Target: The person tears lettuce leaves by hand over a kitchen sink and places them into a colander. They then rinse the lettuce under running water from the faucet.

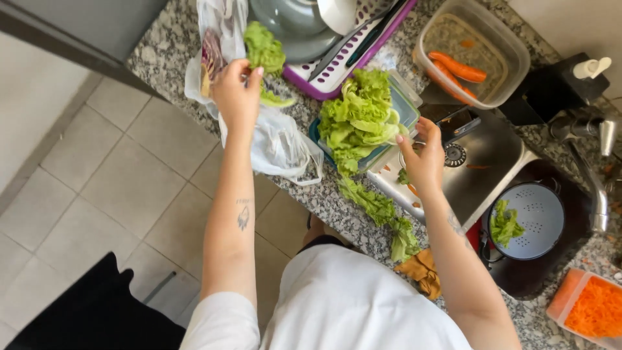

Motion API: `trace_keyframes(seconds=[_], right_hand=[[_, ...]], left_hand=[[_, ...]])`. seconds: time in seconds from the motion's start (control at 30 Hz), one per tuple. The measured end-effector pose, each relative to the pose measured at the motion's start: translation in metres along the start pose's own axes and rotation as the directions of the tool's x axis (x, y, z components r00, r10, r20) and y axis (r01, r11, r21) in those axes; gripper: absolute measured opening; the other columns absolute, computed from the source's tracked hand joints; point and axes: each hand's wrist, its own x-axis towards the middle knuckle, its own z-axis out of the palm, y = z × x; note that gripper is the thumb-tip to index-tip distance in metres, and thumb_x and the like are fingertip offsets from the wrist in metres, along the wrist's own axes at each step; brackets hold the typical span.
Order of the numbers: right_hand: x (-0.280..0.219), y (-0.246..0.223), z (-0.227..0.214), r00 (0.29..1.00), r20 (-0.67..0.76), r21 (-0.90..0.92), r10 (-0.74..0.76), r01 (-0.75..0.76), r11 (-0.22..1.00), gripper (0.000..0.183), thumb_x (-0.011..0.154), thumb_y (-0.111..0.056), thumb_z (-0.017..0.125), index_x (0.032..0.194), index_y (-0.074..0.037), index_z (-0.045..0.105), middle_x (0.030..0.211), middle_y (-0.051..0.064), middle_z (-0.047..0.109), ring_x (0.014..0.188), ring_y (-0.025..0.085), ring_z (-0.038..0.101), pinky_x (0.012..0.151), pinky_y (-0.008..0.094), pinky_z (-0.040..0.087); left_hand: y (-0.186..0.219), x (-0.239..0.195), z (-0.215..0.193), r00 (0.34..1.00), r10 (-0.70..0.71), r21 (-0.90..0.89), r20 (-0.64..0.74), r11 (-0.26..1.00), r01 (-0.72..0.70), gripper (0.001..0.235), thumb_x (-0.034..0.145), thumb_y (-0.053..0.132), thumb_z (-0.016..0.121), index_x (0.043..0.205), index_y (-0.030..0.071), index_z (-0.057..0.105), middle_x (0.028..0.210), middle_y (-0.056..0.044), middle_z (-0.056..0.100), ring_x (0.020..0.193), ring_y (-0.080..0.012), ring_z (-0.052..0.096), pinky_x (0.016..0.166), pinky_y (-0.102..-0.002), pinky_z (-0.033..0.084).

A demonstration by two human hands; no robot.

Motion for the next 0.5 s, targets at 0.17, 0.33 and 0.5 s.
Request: trace_keyframes(seconds=[0.17, 0.33, 0.5], right_hand=[[-0.027, -0.018, -0.013, 0.91, -0.241, 0.036, -0.339, 0.357, 0.933, 0.024, 0.094, -0.016, 0.059, 0.114, -0.004, 0.054, 0.111, 0.011, 0.057, 0.103, 0.022, 0.055, 0.078, 0.034, 0.046], [-0.055, -0.052, -0.039, 0.751, -0.457, 0.103, -0.477, 0.577, 0.81, 0.01, 0.092, -0.015, 0.064, 0.096, -0.007, 0.067, 0.092, 0.008, 0.064, 0.089, 0.026, 0.061, 0.072, 0.031, 0.052], [-0.077, -0.026, -0.062, 0.99, 0.069, 0.596, -0.124, 0.058, 0.801, 0.044, 0.073, -0.03, 0.08, 0.108, -0.011, 0.06, 0.087, 0.007, 0.07, 0.072, 0.014, 0.065, 0.063, 0.024, 0.049]], left_hand=[[0.081, -0.015, -0.05, 0.898, -0.16, -0.641, 0.41, 0.65, 0.408, 0.023, 0.087, 0.023, 0.062, 0.104, 0.009, 0.056, 0.092, -0.002, 0.064, 0.081, -0.0142, 0.063, 0.069, -0.024, 0.051], [0.127, -0.063, -0.002, 0.807, 0.12, -0.803, 0.579, 0.256, 0.538, 0.023, 0.089, 0.011, 0.063, 0.108, 0.013, 0.051, 0.094, -0.017, 0.067, 0.076, -0.0271, 0.071, 0.061, -0.027, 0.06], [0.176, -0.13, 0.052, 0.778, 0.21, -0.782, 0.592, 0.383, 0.492, 0.033, 0.072, 0.004, 0.079, 0.089, 0.011, 0.051, 0.081, 0.003, 0.059, 0.069, -0.0046, 0.062, 0.06, -0.016, 0.053]])
